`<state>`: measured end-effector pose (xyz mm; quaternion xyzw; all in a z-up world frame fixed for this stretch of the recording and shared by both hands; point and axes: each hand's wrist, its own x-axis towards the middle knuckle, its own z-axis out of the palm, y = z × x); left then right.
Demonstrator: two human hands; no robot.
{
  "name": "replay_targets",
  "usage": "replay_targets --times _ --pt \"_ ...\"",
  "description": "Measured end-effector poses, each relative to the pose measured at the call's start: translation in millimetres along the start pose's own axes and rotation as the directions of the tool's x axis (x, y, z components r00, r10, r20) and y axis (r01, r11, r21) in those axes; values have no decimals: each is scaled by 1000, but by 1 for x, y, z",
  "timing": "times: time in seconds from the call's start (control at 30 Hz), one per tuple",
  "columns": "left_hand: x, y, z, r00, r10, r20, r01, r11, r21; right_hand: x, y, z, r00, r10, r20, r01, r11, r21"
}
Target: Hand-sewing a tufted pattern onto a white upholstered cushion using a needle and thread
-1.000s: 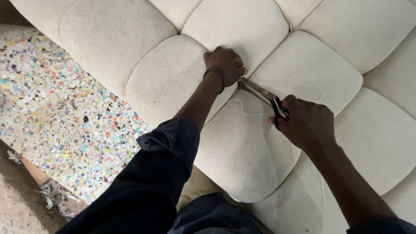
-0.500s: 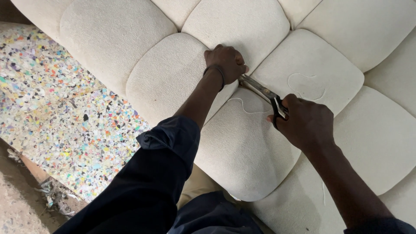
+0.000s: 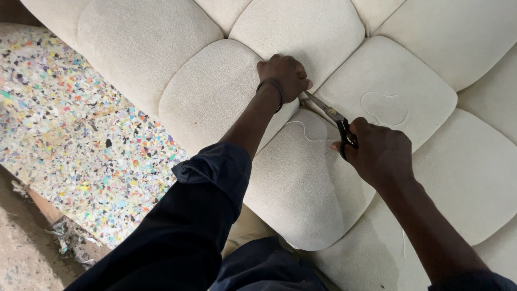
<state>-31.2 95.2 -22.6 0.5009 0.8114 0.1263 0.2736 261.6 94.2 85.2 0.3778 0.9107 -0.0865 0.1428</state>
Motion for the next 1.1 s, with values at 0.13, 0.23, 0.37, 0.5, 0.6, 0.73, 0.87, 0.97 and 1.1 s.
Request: replay_targets --times 0.13,0.23,0.37,0.5,0.6,0.73,0.87,0.97,1.1 --pt "-1 1 -2 1000 -5 6 5 1000 -4 -1 1 -1 1000 14 13 -15 1000 23" --pt "-3 1 -3 1000 -2 4 2 1000 -30 -5 -1 -5 999 35 -16 -34 999 26" --pt "-8 5 -7 1000 -15 4 15 999 -44 -7 3 -7 995 95 8 -95 995 41" --pt "-6 4 -3 1000 -10 -2 10 998 -63 -12 4 -11 996 90 -5 -90 995 42" --pt "-6 2 -5 1000 0 -16 -1 999 -48 -10 4 -9 996 90 -4 -90 995 52" --pt "-8 5 -7 1000 -5 -16 4 998 -70 -9 2 -9 996 88 -21 -87 995 46" --pt "-6 3 -5 1000 -12 -17 11 998 -57 -4 0 -8 996 87 3 -87 995 43" --pt "-7 5 -7 999 -29 -12 28 997 -77 -1 1 -3 998 50 -43 -48 998 33" --pt "-5 6 -5 1000 -17 -12 16 999 -49 -2 0 -5 998 43 -35 -42 999 23"
